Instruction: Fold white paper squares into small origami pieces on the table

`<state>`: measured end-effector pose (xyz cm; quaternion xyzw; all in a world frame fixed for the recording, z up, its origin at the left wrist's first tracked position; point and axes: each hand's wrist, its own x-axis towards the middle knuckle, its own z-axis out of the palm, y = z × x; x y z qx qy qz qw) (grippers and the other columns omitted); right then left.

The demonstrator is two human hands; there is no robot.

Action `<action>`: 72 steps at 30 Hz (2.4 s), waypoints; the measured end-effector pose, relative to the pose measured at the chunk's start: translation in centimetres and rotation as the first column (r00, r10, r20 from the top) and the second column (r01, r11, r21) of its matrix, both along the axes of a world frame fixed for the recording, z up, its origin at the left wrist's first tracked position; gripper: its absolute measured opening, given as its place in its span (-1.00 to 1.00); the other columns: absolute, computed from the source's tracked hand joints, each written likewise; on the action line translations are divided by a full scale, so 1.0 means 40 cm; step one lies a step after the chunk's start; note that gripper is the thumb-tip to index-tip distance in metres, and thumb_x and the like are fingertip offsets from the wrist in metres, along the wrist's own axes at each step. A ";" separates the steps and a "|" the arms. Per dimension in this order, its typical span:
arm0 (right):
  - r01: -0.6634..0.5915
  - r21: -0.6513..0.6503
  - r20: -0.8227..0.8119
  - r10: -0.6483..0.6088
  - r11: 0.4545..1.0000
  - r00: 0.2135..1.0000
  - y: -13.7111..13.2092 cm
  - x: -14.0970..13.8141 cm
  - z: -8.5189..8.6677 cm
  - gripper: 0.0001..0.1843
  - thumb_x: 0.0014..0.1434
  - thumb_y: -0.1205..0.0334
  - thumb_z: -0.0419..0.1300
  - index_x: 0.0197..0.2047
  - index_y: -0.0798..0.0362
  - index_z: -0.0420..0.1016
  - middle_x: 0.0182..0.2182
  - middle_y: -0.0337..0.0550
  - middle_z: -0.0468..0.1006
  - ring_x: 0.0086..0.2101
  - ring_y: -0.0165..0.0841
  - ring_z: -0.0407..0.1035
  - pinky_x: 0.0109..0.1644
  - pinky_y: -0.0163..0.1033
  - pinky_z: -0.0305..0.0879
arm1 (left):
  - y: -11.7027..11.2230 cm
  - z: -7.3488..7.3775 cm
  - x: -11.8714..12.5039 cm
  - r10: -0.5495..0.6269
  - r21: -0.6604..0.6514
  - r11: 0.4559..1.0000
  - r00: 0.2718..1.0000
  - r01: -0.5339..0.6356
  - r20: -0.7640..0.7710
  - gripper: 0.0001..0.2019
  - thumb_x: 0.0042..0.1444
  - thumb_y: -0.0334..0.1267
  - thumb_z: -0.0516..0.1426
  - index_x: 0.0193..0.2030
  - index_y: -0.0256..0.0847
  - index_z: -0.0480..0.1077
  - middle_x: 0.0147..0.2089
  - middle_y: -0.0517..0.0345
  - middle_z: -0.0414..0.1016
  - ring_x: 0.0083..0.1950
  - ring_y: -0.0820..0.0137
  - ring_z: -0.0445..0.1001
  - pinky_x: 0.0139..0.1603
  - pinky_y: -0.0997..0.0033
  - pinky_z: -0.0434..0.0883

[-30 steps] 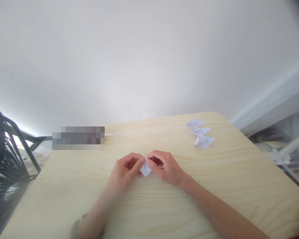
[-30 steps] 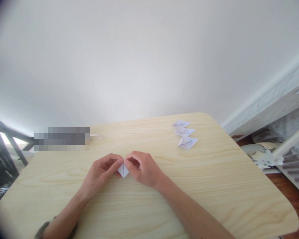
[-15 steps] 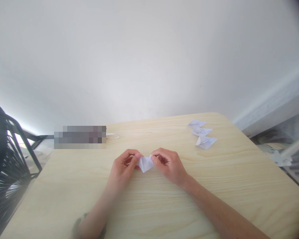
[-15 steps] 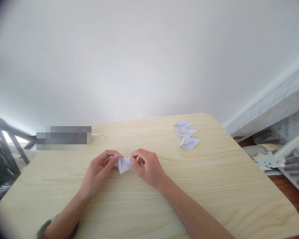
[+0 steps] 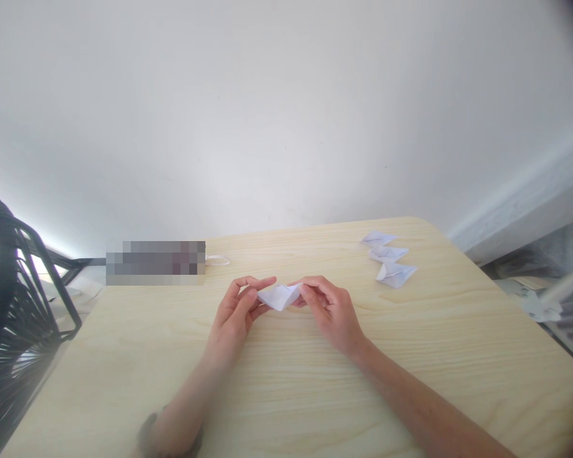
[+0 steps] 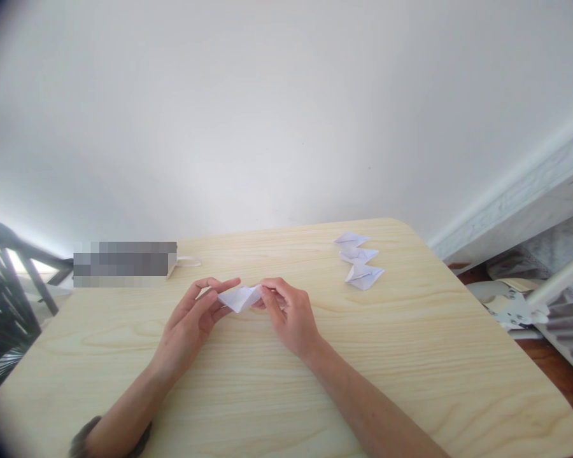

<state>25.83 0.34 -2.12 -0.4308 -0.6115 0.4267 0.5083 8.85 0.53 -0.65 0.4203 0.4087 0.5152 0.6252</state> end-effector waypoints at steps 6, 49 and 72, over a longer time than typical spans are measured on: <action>0.018 0.093 0.089 -0.026 0.996 0.996 0.001 0.003 -0.003 -0.80 0.19 0.24 -0.01 -0.21 0.06 0.40 -0.34 -0.14 0.49 -0.34 -0.40 0.42 -0.24 -0.32 0.40 | -0.012 0.024 -0.024 -0.130 0.170 0.957 0.870 0.236 -0.476 -0.81 0.13 -0.25 0.00 -0.25 -0.23 0.40 0.17 -0.01 0.22 0.12 0.19 0.26 0.05 0.25 0.28; -0.122 -0.190 -0.078 0.108 0.974 0.991 0.006 0.004 -0.006 -0.78 0.03 0.11 0.18 -0.40 0.07 0.28 -0.43 -0.14 0.55 -0.39 -0.33 0.48 -0.29 -0.23 0.43 | -0.010 0.005 -0.021 -0.020 0.123 0.988 0.862 0.095 -0.507 -0.85 -0.09 -0.29 0.21 -0.31 -0.15 0.53 -0.29 0.15 0.58 -0.27 0.28 0.52 -0.22 0.39 0.43; -0.081 -0.293 -0.078 0.061 0.953 0.995 0.014 0.001 -0.002 -0.69 0.02 0.09 0.15 -0.21 0.09 0.26 -0.65 -0.30 0.46 -0.64 -0.41 0.40 -0.55 -0.35 0.34 | -0.010 0.008 -0.018 0.074 0.431 0.855 0.754 0.288 -0.652 -0.82 -0.03 -0.33 0.16 -0.25 -0.05 0.50 -0.07 0.04 0.43 -0.06 0.26 0.40 -0.06 0.28 0.37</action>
